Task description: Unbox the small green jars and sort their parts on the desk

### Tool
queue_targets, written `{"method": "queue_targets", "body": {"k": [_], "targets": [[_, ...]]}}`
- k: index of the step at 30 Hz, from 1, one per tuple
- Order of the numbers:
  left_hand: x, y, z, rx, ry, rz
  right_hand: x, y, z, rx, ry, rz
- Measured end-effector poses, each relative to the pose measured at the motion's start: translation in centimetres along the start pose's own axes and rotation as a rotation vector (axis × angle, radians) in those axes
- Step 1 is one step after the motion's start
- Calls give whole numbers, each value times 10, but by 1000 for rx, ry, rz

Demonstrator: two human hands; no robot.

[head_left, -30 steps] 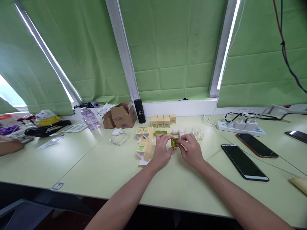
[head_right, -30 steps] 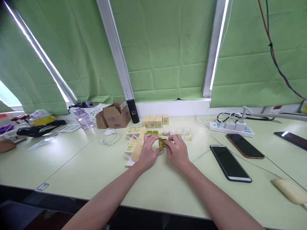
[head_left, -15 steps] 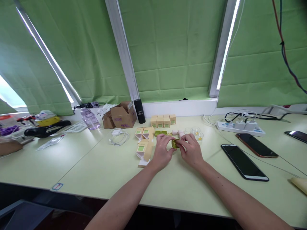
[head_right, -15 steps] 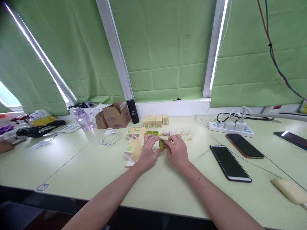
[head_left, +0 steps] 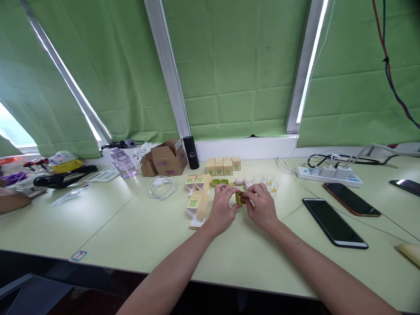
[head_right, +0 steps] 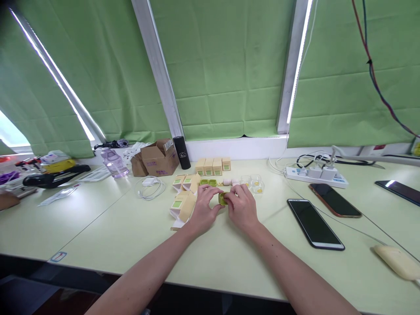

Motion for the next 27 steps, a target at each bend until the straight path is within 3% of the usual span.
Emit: {"method": "queue_targets", "body": {"k": [27], "targets": [[-1, -1, -3, 41, -101, -44, -7, -4, 0, -22, 60, -51]]}}
Point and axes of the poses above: each hand's wrist, its own y-axis away from the middle knuckle, its own z-axis out of the palm, x = y × z, the point moved 8 cm from there along -y, towards the middle knuckle, and after that the axes turned 5 degrees about -x, right-handed, at the moved point
